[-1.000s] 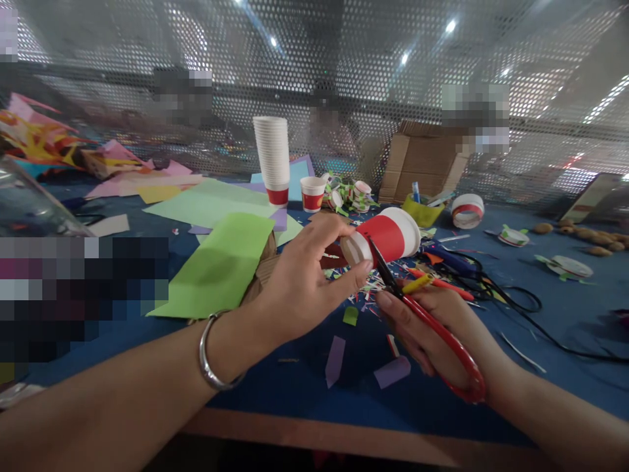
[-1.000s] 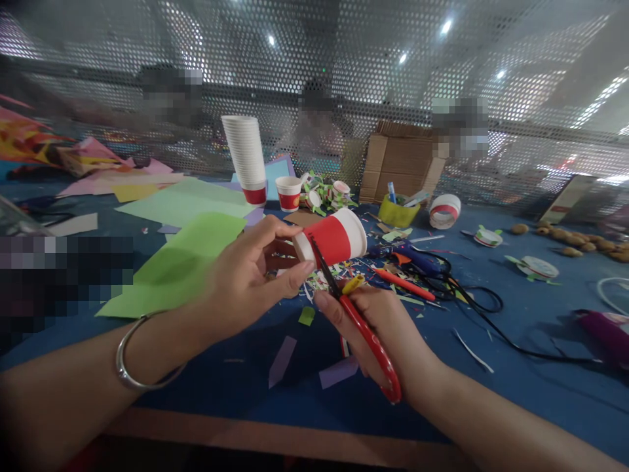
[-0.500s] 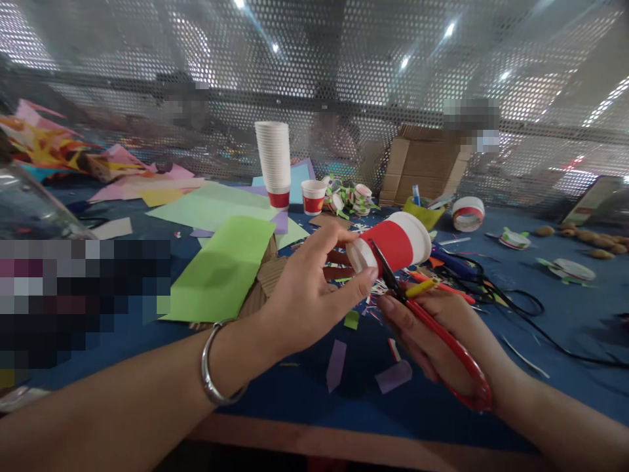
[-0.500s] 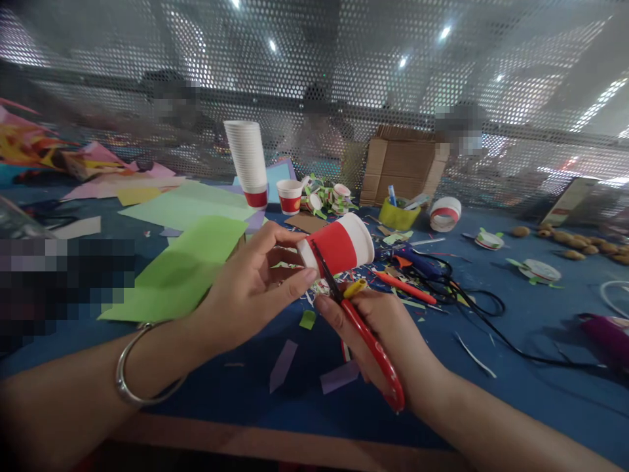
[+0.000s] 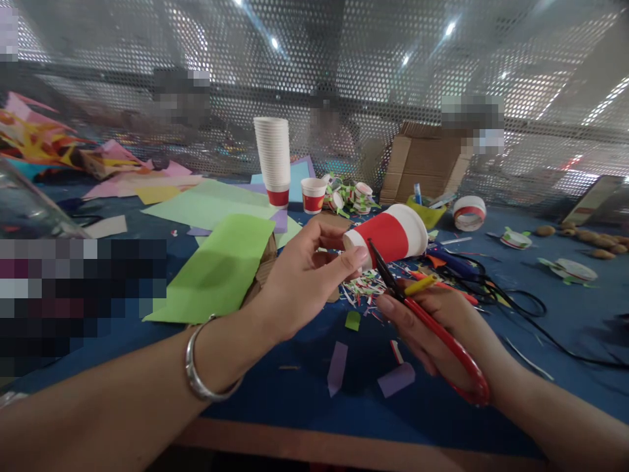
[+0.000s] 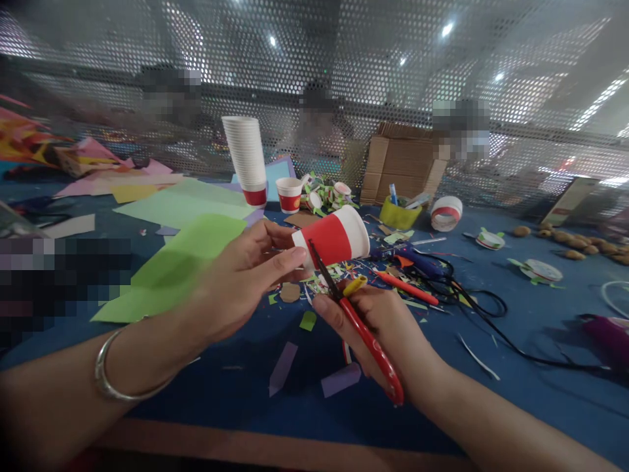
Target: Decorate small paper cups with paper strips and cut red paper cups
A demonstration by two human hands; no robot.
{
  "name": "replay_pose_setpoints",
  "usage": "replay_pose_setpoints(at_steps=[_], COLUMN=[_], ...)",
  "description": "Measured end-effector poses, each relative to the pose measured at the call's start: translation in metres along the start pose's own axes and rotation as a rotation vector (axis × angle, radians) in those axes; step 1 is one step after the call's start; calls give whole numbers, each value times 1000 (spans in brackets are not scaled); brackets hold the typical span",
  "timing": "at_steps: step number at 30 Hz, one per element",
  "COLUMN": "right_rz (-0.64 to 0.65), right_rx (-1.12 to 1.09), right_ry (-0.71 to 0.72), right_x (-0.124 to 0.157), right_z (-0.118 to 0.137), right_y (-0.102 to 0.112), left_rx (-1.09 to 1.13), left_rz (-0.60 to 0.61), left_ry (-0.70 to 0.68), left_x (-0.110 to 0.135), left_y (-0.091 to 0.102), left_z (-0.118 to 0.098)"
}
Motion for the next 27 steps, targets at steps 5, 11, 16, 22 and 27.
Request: replay_pose_setpoints(at_steps=[5, 11, 16, 22, 27], right_rz=[39, 74, 71, 32, 28], right_rx=[-158, -210, -203, -210, -195], right_ry=[-86, -138, -155, -94, -53], right_x=[4, 7, 9, 9, 8], right_z=[-6, -8, -16, -22, -19], right_y=[-7, -12, -12, -11, -10], left_rx=[-197, -241, -291, -346, -535], left_rz=[50, 70, 64, 92, 66], left_ry=[-74, -138, -201, -303, -505], left_x=[2, 9, 13, 16, 23], left_y=[-4, -11, -11, -12, -16], left_z=[-6, -11, -14, -20, -34])
Point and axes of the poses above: each hand's wrist, its own x-axis away from the middle knuckle, its own y-axis out of the back of the hand, z = x × y, the point moved 7 cm from there along -x, towards the middle knuckle, and after that the axes turned 5 degrees about z, right-handed, at the moved point
